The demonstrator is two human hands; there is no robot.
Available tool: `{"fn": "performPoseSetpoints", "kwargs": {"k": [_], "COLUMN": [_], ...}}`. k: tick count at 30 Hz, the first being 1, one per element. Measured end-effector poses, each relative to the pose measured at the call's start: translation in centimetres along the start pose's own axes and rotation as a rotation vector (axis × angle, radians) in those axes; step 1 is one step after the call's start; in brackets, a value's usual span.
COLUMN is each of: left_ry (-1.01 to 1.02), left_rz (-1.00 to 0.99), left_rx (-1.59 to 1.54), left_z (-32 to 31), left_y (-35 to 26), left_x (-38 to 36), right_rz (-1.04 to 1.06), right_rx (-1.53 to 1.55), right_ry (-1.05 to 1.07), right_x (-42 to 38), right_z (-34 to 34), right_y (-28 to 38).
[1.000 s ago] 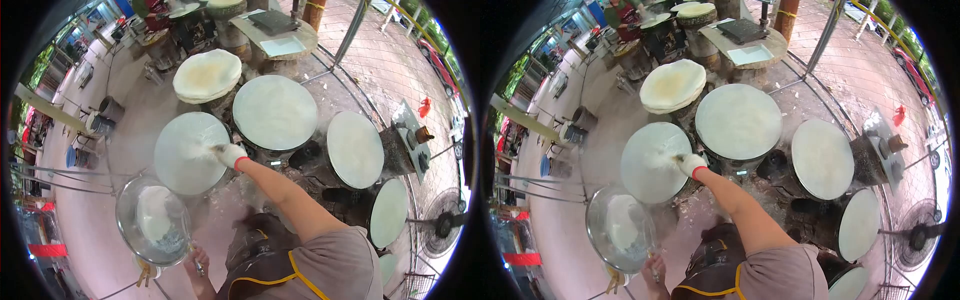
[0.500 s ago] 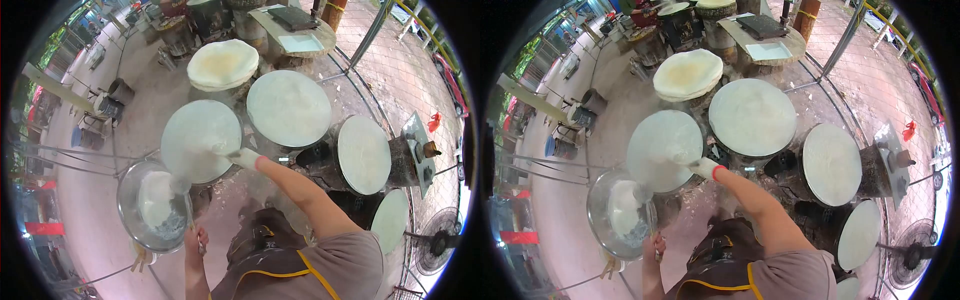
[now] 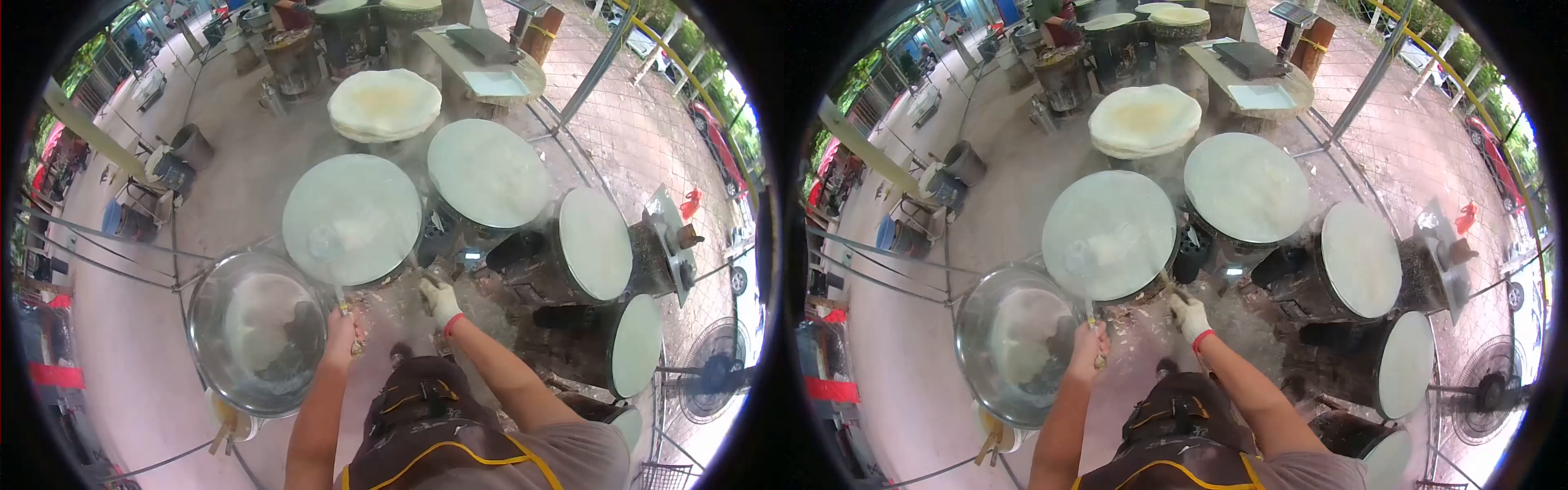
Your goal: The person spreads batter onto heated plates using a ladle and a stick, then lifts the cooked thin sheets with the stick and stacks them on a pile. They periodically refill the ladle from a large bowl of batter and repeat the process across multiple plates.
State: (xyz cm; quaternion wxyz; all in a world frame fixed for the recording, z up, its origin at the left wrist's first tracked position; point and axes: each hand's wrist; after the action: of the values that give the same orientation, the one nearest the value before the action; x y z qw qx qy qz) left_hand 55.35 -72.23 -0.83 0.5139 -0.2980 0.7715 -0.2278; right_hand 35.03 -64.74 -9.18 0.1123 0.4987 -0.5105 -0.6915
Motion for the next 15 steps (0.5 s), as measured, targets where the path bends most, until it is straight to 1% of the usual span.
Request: {"fn": "performPoseSetpoints", "kwargs": {"k": [2, 3, 4, 7, 8, 10, 11, 12, 14, 15], "left_ry": [-0.044, -0.069, -0.097, -0.081, 0.038, 0.279, 0.269, 0.258, 0.288, 0.307], "left_rz": [-0.036, -0.046, -0.053, -0.009, 0.029, 0.105, 0.064, 0.026, 0.087, 0.112], "left_rx": [0.058, 0.067, 0.074, 0.025, -0.105, -0.365, -0.346, -0.326, -0.485, -0.567], "left_z": [-0.1, -0.6, -0.7, 0.2, 1.3, 3.8, 4.4, 4.8, 5.2, 5.1], "left_y": [0.2, 0.5, 0.7, 0.9, 0.1, -3.3, -4.7, -5.6, -5.7, -5.6], "left_x": [-0.7, -0.6, -0.5, 1.4, 1.2, -1.1, -3.6, -6.1, -9.2, -10.0], "right_rz": [0.066, 0.103, 0.06, -0.178, -0.195, -0.066, -0.005, 0.002, 0.012, 0.074], "right_rx": [-0.105, -0.153, -0.233, -0.226, -0.241, -0.236, -0.236, -0.154, 0.021, -0.078], "right_ry": [-0.001, -0.002, 0.087, 0.241, 0.242, 0.231, 0.227, 0.141, -0.043, -0.07], "right_x": [1.4, 1.6, -0.4, -3.2, -2.7, -3.0, -3.2, -3.0, -3.0, -1.7], "right_z": [-1.1, -2.0, -3.4, -5.9, -6.1, -4.4, -3.5, -2.9, -2.2, -2.4], "right_y": [-4.5, -5.5, -4.1, -0.4, -0.5, 0.8, 1.6, 2.5, 3.5, 1.9]}}
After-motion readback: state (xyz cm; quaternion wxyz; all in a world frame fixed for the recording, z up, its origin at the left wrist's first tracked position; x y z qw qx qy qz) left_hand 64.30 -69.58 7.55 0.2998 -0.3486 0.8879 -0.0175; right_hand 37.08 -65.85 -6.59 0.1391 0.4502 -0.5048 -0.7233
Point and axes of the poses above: each hand's wrist, its own x-axis towards the middle knuckle, its own z-axis out of the back of the hand, y = z × x, and after that the axes turned 14 degrees about -x, right-handed
